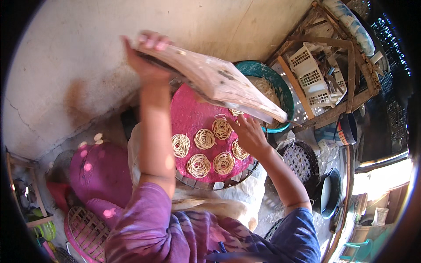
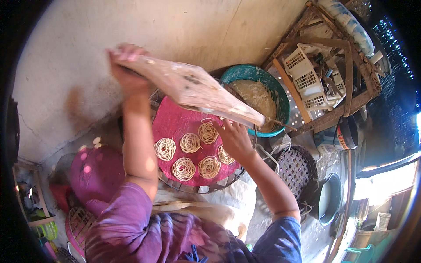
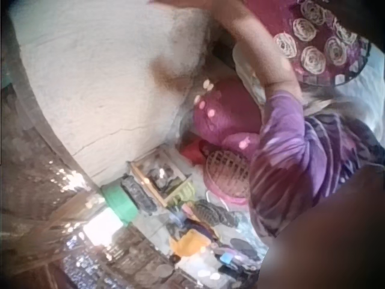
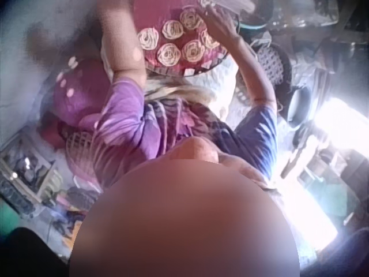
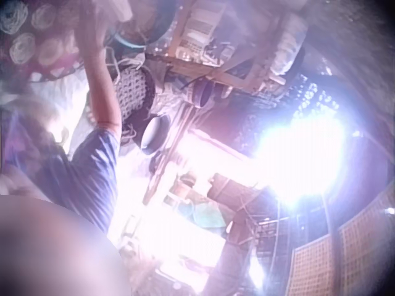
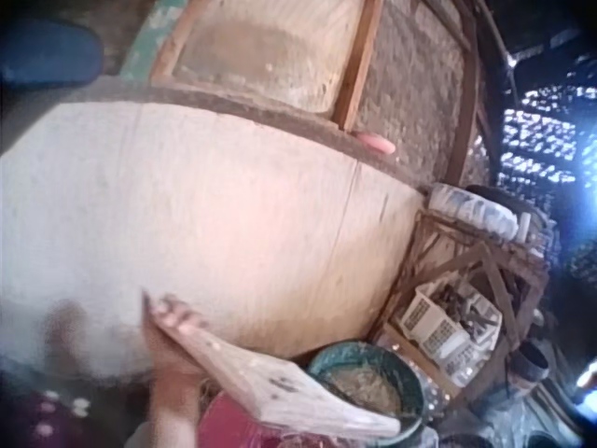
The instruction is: The person scoops dough into a handheld extruder and squeezes it into spiral shapes onto a pink mat inside a bamboo steamer. They refill the extruder from a green bowl and continue forming spirals until the mat is filled, then replace the mat and repeat the process.
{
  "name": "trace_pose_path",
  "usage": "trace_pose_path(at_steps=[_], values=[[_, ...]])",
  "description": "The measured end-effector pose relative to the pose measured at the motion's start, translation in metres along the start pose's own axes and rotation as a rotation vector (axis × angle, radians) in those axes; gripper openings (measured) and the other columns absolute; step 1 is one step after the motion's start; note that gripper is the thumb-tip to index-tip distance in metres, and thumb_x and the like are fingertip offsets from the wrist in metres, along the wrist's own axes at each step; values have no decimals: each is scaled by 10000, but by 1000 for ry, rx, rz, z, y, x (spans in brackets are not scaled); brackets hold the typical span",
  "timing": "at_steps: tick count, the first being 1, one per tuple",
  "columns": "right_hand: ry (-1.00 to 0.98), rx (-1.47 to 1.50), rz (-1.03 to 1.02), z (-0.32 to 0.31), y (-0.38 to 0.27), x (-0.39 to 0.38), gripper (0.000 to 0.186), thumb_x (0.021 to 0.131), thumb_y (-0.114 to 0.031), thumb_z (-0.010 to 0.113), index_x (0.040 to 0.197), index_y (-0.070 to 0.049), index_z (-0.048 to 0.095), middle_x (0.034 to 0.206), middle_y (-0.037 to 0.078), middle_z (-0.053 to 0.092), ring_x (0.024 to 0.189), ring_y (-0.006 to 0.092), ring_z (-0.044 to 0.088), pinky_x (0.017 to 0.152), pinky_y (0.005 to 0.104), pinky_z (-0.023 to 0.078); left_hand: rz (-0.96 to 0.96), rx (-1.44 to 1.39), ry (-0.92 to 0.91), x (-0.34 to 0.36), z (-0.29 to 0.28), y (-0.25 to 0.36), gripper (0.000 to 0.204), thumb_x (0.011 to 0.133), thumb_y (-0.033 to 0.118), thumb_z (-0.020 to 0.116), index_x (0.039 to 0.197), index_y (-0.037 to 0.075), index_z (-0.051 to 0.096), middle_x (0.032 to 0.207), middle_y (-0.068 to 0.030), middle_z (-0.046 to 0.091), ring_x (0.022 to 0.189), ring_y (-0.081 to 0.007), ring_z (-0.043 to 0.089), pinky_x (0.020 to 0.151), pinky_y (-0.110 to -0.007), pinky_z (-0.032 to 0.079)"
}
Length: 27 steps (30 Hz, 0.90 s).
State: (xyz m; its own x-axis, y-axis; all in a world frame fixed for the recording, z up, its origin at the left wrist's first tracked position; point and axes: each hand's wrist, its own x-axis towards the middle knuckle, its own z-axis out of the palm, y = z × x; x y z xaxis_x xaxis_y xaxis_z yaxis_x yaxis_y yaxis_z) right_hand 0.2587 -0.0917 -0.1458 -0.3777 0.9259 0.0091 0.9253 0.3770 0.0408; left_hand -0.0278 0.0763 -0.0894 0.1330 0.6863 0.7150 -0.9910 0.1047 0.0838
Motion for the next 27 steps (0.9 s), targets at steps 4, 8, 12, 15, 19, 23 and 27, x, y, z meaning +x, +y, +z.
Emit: trace_pose_path(at_steps=[4, 8, 12, 15, 19, 23, 27], values=[[253, -90, -15, 4, 10, 25, 330, 808, -93, 569, 1108, -168, 684, 1099, 90, 550, 995, 289, 524, 851, 406, 423, 168, 516, 38, -25, 111, 105, 485, 880, 628, 374, 747, 182, 510, 610, 26, 498, 610, -175, 497, 712, -364, 394], [211, 70, -37, 10, 20, 43, 176, 817, -176, 648, 970, -170, 734, 1089, 81, 557, 1024, 266, 510, 882, 403, 396, 227, 943, -30, -78, 201, 165, 514, 904, 600, 355, 685, 154, 488, 589, 4, 452, 555, -160, 456, 630, -328, 373], [190, -16, -116, 12, 19, 50, 156, 801, -186, 632, 920, -142, 722, 1078, 78, 546, 1015, 262, 498, 899, 414, 377, 161, 1273, 120, -135, 233, 164, 648, 947, 637, 224, 713, 105, 512, 592, -51, 477, 577, -195, 493, 583, -354, 412], [159, -66, -115, 13, 17, 48, 159, 803, -206, 630, 913, -125, 710, 1077, 78, 547, 1022, 262, 496, 905, 413, 375, 75, 1227, 394, -163, 230, 153, 730, 966, 623, 177, 705, 44, 539, 605, -91, 503, 563, -223, 512, 534, -368, 432], [107, -100, -79, 16, 17, 47, 154, 792, -215, 658, 902, -121, 709, 1101, 67, 554, 1048, 252, 489, 905, 402, 368, -43, 1122, 469, -176, 208, 143, 768, 972, 612, 184, 677, -5, 534, 600, -99, 514, 499, -247, 513, 533, -380, 449], [133, -37, -44, 14, 17, 52, 122, 788, -189, 665, 870, -108, 705, 1072, 84, 575, 1002, 265, 520, 880, 411, 400, -44, 1097, 515, -178, 195, 140, 745, 975, 604, 192, 668, 9, 520, 594, -98, 505, 500, -239, 504, 537, -376, 439], [184, 496, 222, 7, 23, 50, 163, 825, -191, 620, 903, -92, 724, 1012, 153, 616, 1014, 338, 579, 885, 436, 454, -3, 1104, 601, -180, 193, 144, 724, 978, 593, 199, 664, 17, 505, 582, -96, 495, 494, -236, 491, 537, -371, 435]])
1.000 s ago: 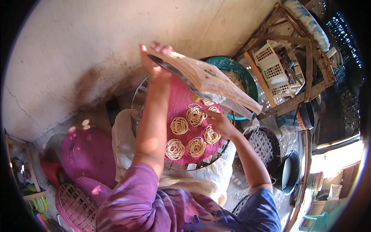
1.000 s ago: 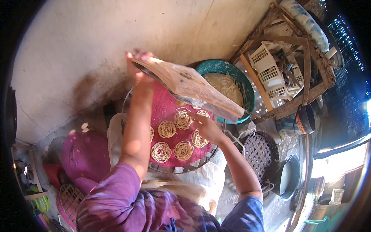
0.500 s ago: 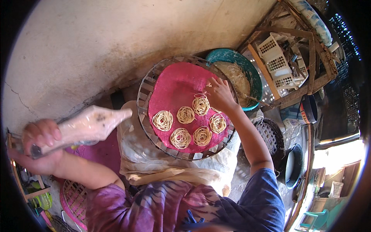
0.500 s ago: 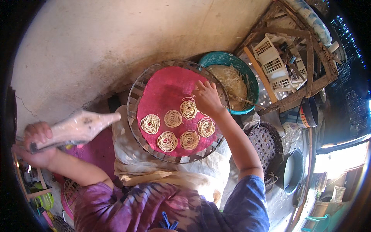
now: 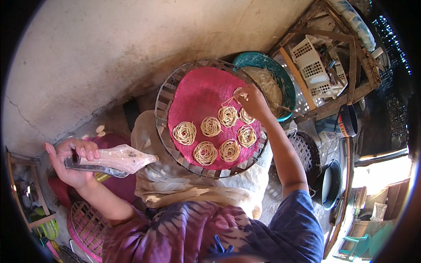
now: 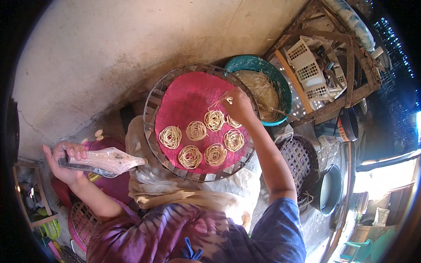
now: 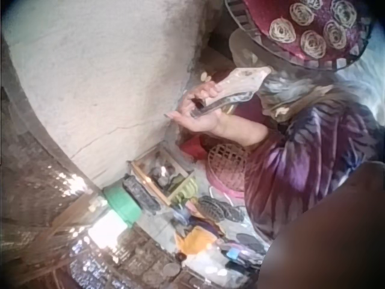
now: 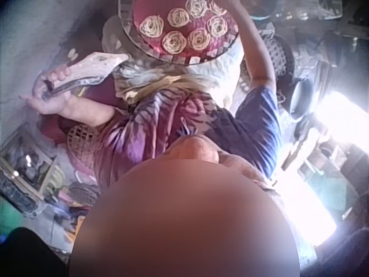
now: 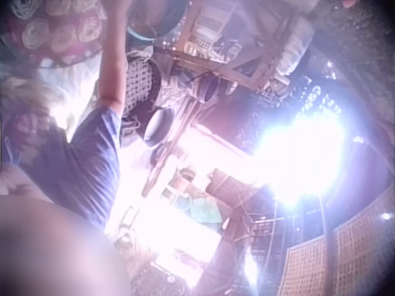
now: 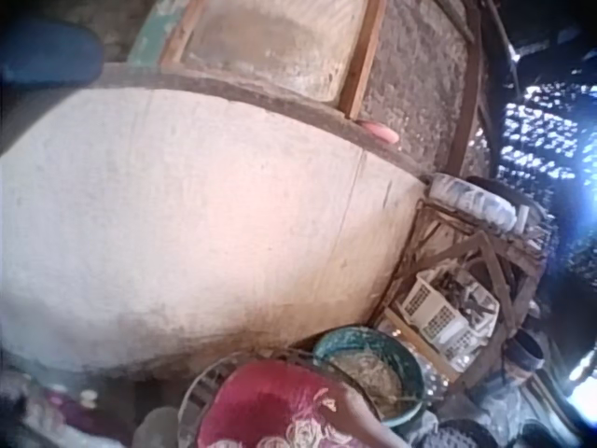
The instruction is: The person scoops dough into a handheld extruder and squeezes it into spiral shapes onto a pink mat inside a bamboo steamer. They refill the extruder from a green bowl and continue forming spirals until the mat is filled, then replace the mat and repeat the process.
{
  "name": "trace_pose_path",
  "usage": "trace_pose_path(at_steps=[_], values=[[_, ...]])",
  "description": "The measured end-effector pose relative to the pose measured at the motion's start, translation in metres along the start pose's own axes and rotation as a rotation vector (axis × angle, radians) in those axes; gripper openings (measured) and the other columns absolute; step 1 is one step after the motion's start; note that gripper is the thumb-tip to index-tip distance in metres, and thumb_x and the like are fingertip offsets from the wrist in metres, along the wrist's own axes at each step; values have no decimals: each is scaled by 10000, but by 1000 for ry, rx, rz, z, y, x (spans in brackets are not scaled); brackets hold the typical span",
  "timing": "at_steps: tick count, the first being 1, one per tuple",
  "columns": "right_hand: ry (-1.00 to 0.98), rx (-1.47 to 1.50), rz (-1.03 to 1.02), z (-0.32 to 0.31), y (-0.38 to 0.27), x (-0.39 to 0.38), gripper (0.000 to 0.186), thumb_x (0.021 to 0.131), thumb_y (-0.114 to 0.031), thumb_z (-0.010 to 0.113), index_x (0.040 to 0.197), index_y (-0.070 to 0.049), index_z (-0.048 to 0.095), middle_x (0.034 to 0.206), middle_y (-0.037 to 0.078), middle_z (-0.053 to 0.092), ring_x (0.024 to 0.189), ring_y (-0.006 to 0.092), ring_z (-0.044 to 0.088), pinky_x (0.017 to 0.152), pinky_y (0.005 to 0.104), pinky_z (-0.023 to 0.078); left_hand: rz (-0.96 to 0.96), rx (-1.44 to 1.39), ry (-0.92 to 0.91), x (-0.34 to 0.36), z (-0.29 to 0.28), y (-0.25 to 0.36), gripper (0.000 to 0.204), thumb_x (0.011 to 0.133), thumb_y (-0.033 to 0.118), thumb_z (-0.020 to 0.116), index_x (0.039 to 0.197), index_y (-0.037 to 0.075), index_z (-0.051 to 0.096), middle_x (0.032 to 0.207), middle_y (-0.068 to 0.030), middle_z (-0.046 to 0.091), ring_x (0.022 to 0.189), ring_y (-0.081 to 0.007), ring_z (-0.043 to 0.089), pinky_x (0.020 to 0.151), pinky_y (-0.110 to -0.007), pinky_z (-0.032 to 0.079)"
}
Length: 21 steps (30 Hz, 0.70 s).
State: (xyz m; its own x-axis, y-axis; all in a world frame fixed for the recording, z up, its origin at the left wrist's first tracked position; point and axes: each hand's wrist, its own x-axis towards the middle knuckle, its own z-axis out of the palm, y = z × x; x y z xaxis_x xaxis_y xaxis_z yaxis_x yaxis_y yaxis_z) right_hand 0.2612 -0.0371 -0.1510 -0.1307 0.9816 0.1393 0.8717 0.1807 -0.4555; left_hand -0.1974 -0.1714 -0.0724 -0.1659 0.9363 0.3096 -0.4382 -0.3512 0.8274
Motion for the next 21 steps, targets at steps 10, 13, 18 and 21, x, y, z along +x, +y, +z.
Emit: trace_pose_path(at_steps=[10, 13, 18, 21], values=[[-17, -141, 45, 10, 23, -52, 267, 797, -62, 540, 983, -129, 720, 1068, 136, 584, 1056, 333, 544, 896, 462, 421, 33, -23, -26, -2, -18, 0, 686, 989, 556, 208, 678, 18, 496, 561, -121, 490, 494, -236, 476, 535, -357, 426], [4, -201, 43, 15, 20, -58, 278, 804, -59, 540, 987, -164, 720, 1080, 105, 569, 1075, 301, 529, 892, 450, 405, 30, -22, -28, -2, -17, -1, 683, 991, 549, 210, 678, 16, 499, 559, -129, 492, 494, -238, 476, 537, -357, 426], [22, -253, 29, 15, 10, -61, 231, 816, -81, 570, 960, -177, 722, 1093, 80, 566, 1075, 292, 524, 896, 447, 398, 47, -21, -31, -3, -12, -1, 681, 995, 538, 211, 679, 9, 503, 559, -135, 497, 494, -241, 477, 537, -358, 427], [30, -215, 28, 12, 8, -60, 178, 806, -127, 618, 945, -173, 718, 1087, 77, 569, 1060, 297, 526, 892, 451, 399, 55, -21, -25, -4, -11, 0, 680, 996, 532, 212, 677, 7, 503, 557, -134, 496, 493, -242, 477, 536, -358, 428]])
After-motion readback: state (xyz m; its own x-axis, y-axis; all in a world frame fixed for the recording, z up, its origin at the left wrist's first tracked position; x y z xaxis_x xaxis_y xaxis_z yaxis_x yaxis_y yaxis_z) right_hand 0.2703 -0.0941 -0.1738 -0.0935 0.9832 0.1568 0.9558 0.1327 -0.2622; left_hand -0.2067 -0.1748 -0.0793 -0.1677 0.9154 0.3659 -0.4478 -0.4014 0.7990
